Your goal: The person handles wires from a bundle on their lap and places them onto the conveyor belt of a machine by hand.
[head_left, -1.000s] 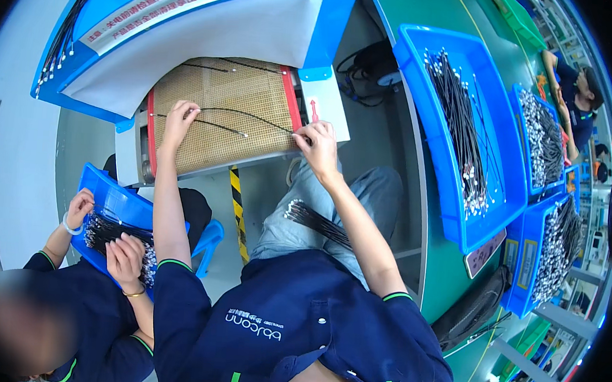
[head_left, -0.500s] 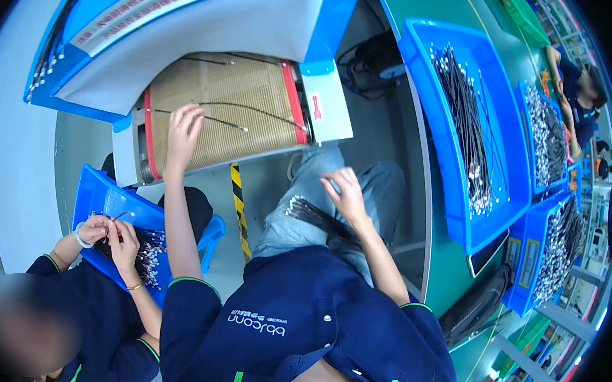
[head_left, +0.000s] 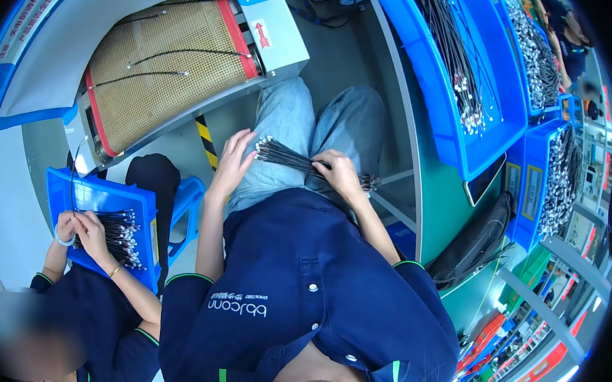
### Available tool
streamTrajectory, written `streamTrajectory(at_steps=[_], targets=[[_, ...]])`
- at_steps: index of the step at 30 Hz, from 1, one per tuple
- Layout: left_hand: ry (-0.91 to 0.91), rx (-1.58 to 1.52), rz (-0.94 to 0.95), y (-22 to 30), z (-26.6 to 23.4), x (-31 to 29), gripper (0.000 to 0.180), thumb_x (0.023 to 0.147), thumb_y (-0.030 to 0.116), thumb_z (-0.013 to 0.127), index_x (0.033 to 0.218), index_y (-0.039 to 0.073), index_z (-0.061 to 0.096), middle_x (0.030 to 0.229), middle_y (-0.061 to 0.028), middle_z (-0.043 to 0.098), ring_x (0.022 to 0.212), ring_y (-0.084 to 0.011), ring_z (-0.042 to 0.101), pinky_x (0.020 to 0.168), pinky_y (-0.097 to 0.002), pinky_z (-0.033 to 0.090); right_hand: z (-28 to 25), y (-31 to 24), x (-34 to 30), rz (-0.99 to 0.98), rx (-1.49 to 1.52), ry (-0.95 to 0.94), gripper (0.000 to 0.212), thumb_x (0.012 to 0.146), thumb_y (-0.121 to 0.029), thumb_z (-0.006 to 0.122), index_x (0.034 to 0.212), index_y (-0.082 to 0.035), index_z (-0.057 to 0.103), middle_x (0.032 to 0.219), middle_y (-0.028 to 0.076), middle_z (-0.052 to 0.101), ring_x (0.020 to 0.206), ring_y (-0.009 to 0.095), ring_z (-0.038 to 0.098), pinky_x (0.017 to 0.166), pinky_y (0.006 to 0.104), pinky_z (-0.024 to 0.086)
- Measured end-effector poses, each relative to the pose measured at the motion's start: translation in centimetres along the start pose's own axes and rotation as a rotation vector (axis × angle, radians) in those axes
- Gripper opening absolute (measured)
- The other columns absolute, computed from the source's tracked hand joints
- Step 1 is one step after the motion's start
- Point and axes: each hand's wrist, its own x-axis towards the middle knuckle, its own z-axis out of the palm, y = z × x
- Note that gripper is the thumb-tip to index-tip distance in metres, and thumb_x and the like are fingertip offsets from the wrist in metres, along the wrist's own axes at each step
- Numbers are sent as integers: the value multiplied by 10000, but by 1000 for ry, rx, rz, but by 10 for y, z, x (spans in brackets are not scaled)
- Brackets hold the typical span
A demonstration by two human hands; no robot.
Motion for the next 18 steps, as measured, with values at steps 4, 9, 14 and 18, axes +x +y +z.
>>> streamTrajectory(at_steps=[4, 9, 14, 18], targets=[[-61, 65, 74, 4, 8, 1, 358, 886, 139, 571, 1235, 74, 521, 1280, -134, 467, 1185, -309, 456, 992, -381, 377, -8, -10, -4, 21, 79, 1, 150, 799, -169, 662, 896, -62, 703, 904, 92, 662, 897, 279, 616, 793, 361, 492], [-120, 74, 103, 5, 6, 2, 274, 874, 140, 590, 1136, 58, 586, 1137, -128, 564, 1056, -293, 545, 865, -367, 451, -17, -19, -6, -5, 97, 4, 149, 802, -173, 660, 898, -68, 704, 885, 96, 660, 844, 276, 630, 755, 360, 503], [-52, -16, 151, 25, -2, 2, 183, 858, 116, 611, 1017, 27, 600, 851, -129, 629, 802, -294, 621, 714, -371, 489, -33, -37, 0, -35, 101, 7, 177, 810, -174, 652, 964, -92, 685, 878, 95, 645, 797, 283, 637, 713, 369, 510], [-91, -3, 117, 50, -1, 6, 157, 867, 114, 607, 996, 24, 607, 846, -126, 629, 772, -266, 629, 689, -346, 483, -31, -68, 16, -291, 73, 37, 198, 790, -152, 671, 980, -95, 665, 874, 83, 633, 775, 271, 638, 669, 352, 513]])
